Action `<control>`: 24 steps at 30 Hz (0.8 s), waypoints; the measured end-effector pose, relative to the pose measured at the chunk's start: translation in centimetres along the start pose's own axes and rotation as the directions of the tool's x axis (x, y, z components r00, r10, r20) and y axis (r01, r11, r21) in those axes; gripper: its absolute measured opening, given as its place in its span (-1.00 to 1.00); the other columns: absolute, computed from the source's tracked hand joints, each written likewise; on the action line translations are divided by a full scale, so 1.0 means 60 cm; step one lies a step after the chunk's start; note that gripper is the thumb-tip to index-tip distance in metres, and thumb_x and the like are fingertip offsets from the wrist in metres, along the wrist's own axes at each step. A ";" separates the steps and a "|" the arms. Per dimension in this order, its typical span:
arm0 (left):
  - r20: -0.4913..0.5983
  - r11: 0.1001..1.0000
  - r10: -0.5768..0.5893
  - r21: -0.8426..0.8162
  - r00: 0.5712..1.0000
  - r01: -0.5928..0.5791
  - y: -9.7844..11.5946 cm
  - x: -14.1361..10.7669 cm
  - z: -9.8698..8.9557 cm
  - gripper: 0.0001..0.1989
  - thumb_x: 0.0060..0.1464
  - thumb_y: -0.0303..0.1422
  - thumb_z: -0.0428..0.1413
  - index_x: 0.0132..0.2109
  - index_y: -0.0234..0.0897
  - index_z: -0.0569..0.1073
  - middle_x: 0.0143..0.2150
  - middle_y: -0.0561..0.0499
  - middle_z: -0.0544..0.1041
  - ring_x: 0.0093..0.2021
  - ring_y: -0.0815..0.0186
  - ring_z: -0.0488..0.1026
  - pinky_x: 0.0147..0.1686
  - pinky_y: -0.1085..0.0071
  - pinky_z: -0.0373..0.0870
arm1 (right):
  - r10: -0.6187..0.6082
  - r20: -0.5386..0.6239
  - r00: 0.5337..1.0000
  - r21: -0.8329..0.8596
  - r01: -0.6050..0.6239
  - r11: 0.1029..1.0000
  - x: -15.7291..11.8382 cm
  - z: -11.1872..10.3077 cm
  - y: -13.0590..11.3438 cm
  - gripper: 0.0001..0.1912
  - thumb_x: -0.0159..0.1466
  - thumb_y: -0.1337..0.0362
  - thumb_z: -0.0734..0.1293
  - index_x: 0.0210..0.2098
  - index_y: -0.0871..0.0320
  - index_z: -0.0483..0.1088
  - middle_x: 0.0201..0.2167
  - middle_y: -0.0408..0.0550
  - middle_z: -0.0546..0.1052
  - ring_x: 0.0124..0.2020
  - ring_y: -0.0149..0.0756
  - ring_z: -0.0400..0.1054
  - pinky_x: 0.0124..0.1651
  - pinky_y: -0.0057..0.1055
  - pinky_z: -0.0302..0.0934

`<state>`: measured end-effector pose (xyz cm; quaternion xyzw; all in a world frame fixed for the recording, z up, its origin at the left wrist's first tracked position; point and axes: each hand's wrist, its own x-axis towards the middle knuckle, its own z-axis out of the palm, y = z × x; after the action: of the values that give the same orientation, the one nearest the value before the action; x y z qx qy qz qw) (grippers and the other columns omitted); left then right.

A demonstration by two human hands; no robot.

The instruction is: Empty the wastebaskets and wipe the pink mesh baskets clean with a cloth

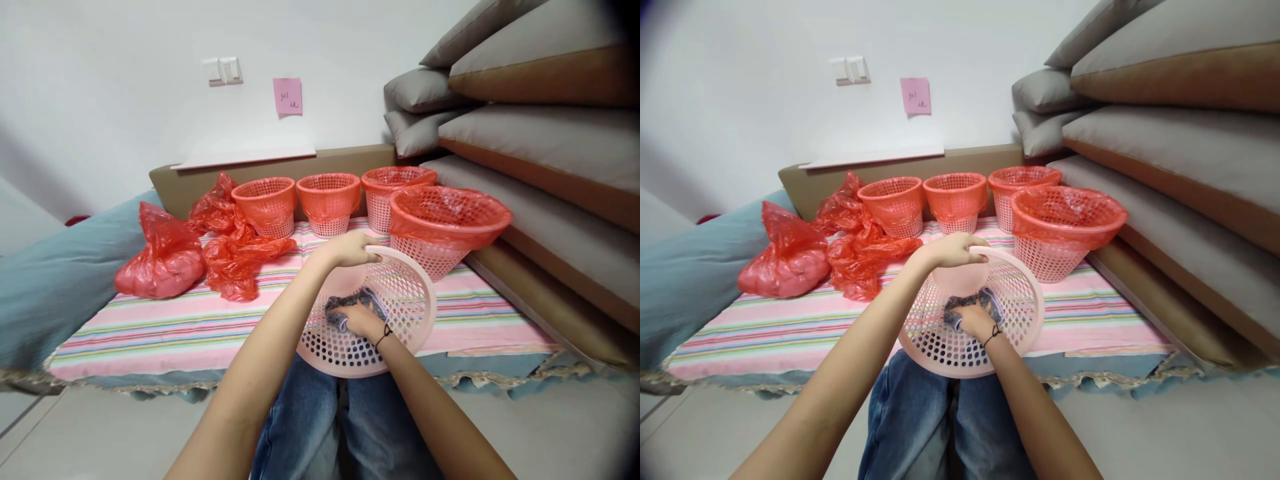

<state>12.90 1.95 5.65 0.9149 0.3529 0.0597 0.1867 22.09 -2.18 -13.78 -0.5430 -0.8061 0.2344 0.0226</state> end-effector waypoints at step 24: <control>-0.032 0.998 -0.029 -0.050 0.999 0.027 0.003 -0.015 0.000 -0.69 0.16 -0.30 0.11 0.02 -0.22 0.55 -0.05 -0.01 0.60 -0.03 0.23 0.50 0.07 0.32 0.35 | 0.071 0.094 0.993 -0.031 -0.068 0.997 -0.220 0.065 -0.052 -0.11 0.09 0.51 0.16 0.32 -0.36 0.12 0.39 -0.42 0.12 0.42 0.30 -0.19 0.32 0.40 -0.37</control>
<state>12.35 1.23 5.77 0.9039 0.3671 0.0807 0.2043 23.69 -16.17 -13.10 -0.5592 -0.7901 0.2491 -0.0315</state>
